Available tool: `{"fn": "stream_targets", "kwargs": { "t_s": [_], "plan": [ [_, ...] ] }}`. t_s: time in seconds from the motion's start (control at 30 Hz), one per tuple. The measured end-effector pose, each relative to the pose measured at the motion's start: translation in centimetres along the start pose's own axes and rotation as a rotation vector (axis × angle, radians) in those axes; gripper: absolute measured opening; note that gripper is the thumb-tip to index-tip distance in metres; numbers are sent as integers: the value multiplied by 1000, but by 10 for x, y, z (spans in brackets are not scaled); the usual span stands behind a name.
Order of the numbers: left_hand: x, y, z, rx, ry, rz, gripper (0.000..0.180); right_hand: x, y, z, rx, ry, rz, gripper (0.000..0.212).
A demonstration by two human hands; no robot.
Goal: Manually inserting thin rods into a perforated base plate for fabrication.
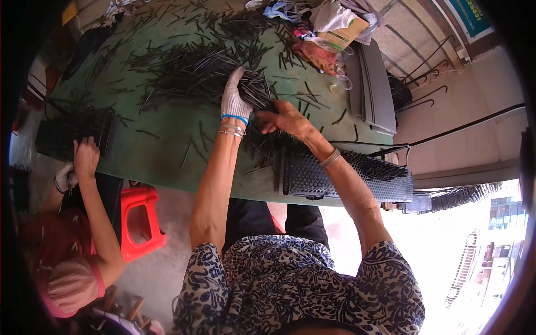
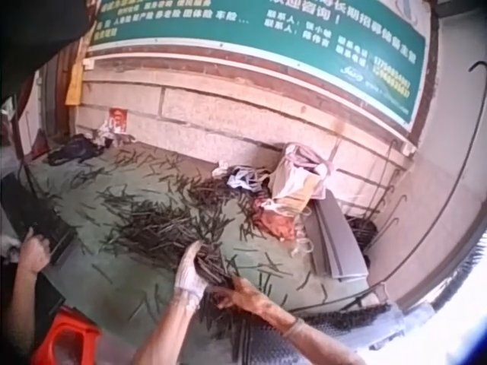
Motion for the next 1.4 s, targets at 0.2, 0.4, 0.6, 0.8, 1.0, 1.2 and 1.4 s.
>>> {"fn": "stream_targets", "kwargs": {
  "t_s": [0.2, 0.4, 0.6, 0.8, 1.0, 1.2, 1.4],
  "plan": [
    [2, 15, 18, 5, 64, 18, 26, -11, 1, -3, -321, 535, -648, 30],
    [-20, 15, 19, -87, -46, -43, 19, -13, 58, -20, -104, 368, -572, 28],
    [-30, 34, -7, 84, 42, 332, 18, 13, 81, -19, -165, -24, -269, 26],
    [36, 11, -33, -25, 158, 320, 25, -25, 51, 49, -381, 620, -1033, 19],
    [27, 34, -25, 3, 184, 250, 24, 3, -15, 20, -317, 587, -1473, 36],
    [-5, 54, -17, -109, 79, 242, 19, 66, -12, -2, 80, 317, -1121, 70],
    [-7, 43, -25, -46, -558, 648, 40, 43, -28, 25, -114, 634, -532, 115]
  ]
}}
Point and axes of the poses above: each hand's wrist, its own z-axis towards the middle knuckle, its own y-axis out of the back of the hand, x = y × z, the point moved 1 cm from there along z, towards the middle knuckle, and after that the axes turned 9 degrees about -x, right-handed, at the moved point
